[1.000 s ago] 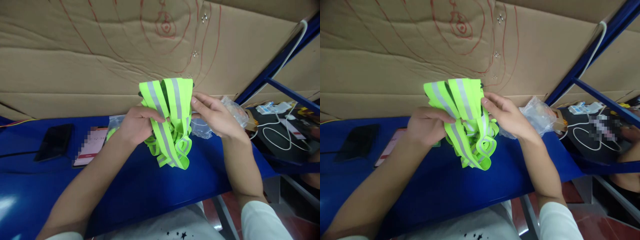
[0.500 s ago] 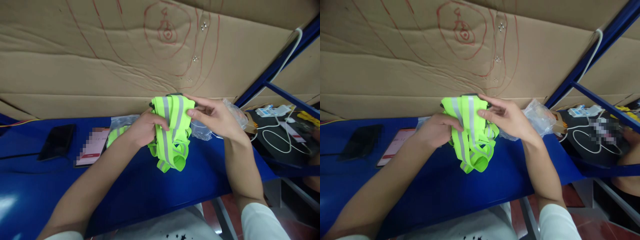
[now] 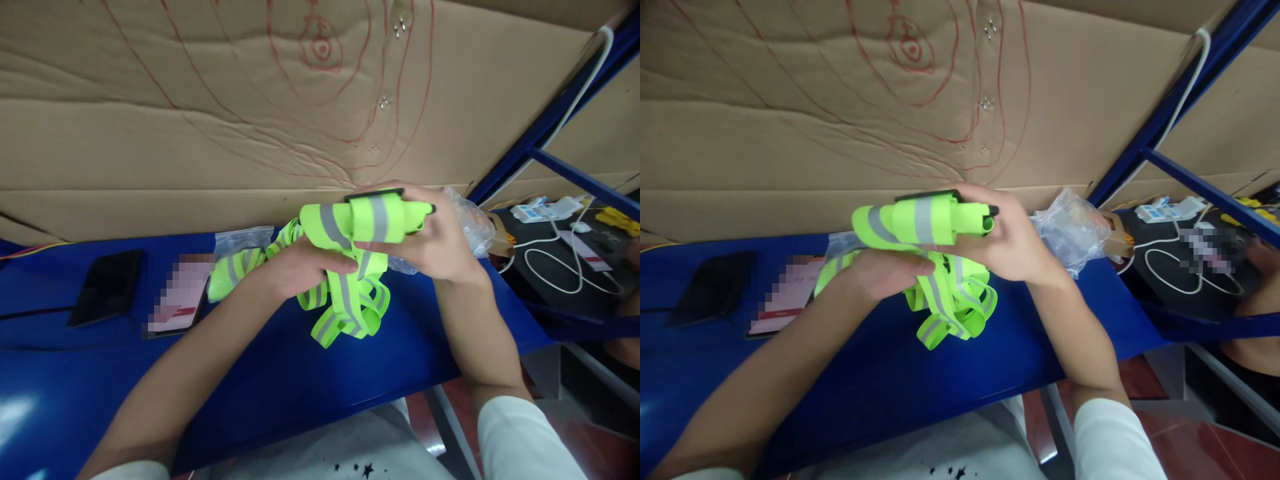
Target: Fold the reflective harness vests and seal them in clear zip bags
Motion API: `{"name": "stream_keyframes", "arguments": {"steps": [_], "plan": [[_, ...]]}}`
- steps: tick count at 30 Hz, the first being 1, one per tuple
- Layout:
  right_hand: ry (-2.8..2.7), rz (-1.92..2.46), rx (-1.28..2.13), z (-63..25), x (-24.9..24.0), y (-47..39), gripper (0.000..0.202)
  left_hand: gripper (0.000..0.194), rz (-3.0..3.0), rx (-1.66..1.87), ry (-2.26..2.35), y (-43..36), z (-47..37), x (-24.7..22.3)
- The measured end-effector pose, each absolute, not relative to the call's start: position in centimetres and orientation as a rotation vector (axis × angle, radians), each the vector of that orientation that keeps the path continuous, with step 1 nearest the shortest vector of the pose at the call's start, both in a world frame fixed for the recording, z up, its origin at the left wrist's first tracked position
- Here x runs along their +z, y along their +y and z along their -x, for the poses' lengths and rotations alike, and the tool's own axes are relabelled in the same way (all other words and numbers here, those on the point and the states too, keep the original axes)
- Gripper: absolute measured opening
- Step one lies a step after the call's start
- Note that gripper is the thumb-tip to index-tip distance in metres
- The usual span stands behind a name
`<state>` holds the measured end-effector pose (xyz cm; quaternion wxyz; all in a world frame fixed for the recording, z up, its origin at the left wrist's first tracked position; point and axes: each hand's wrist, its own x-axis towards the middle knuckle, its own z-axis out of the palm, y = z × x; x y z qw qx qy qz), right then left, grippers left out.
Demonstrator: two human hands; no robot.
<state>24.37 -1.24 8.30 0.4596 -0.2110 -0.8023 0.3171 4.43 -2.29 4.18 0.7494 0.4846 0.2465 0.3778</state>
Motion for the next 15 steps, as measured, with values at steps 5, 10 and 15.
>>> {"name": "stream_keyframes", "arguments": {"steps": [5, 10, 15], "plan": [[-2.030, 0.315, 0.634, -25.4, 9.4, -2.3, 0.036, 0.025, -1.199, 0.612, 0.334, -2.7, -5.6, 3.2], [-2.208, 0.430, 0.315, -26.4, 9.8, -2.7, 0.035, 0.039, -0.950, 0.749, 0.374, -2.7, -5.5, 3.6], [-2.332, 0.531, 0.084, -26.3, 9.9, -2.5, 0.033, 0.059, -0.995, 0.806, 0.448, -3.3, -3.9, 4.8]]}}
